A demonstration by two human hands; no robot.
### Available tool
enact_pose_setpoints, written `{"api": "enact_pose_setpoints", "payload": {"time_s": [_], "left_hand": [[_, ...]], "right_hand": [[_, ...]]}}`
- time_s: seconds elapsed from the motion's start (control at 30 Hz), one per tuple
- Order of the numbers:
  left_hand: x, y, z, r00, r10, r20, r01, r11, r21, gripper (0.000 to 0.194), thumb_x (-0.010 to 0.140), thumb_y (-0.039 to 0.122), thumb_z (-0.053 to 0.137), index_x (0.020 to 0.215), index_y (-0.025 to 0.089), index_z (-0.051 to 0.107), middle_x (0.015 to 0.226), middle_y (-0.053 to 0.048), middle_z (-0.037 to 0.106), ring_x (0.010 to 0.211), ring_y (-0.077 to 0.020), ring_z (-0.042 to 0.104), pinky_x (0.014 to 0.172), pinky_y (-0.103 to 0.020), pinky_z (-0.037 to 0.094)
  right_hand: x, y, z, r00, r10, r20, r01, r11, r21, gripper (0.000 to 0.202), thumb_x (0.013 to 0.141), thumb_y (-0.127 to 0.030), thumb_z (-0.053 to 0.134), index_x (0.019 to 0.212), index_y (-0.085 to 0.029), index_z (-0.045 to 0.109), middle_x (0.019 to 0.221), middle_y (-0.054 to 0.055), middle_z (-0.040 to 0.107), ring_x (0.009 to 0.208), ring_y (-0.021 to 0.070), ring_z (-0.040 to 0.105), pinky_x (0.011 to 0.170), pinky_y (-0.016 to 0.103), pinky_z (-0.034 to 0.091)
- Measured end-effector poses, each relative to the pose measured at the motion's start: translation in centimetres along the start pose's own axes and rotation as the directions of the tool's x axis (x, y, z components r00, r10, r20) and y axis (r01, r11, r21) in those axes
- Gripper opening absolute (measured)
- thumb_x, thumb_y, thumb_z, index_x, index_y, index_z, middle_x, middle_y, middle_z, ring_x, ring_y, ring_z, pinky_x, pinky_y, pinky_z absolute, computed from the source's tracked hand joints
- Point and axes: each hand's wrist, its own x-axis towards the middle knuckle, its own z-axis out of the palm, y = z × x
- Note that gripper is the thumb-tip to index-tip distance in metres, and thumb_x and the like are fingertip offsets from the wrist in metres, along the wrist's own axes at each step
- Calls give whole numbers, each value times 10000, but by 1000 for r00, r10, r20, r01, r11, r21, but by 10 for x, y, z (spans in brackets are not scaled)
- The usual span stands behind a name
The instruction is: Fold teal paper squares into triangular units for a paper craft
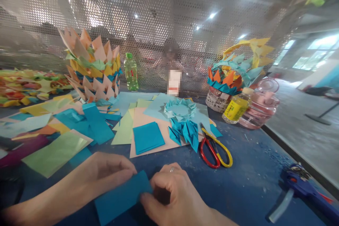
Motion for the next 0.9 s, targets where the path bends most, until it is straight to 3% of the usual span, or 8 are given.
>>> {"api": "enact_pose_setpoints", "payload": {"time_s": [0.17,0.4,0.6,0.9], "left_hand": [[0,-1,4,998,-48,42,50,998,-45,408,817,534,596,762,136,665,679,9,547,651,-125,445,570,-211,333],[-2,10,3,993,-56,100,63,996,-66,416,795,544,588,617,181,488,580,57,342,554,-98,275,487,-229,210],[0,3,4,991,-44,124,68,979,-192,447,790,563,643,621,182,483,569,60,363,547,-98,296,496,-216,243],[-2,6,5,992,-82,96,98,978,-182,472,790,603,599,597,196,457,551,56,418,509,-90,336,490,-203,324]], "right_hand": [[-1,0,1,998,25,-49,-24,999,31,56,821,-179,680,827,-232,698,725,-28,693,729,157,620,730,285,422],[-5,0,-3,992,-23,-127,31,998,63,116,864,-202,694,954,-275,698,792,-58,723,778,149,651,777,282,437],[-6,3,-3,982,-74,-175,80,996,32,124,875,-215,709,988,-266,709,824,-30,719,790,156,653,768,278,468],[-7,4,-2,957,-162,-240,165,986,-7,191,871,-207,718,1054,-252,688,823,-1,712,789,172,657,751,285,515]]}}
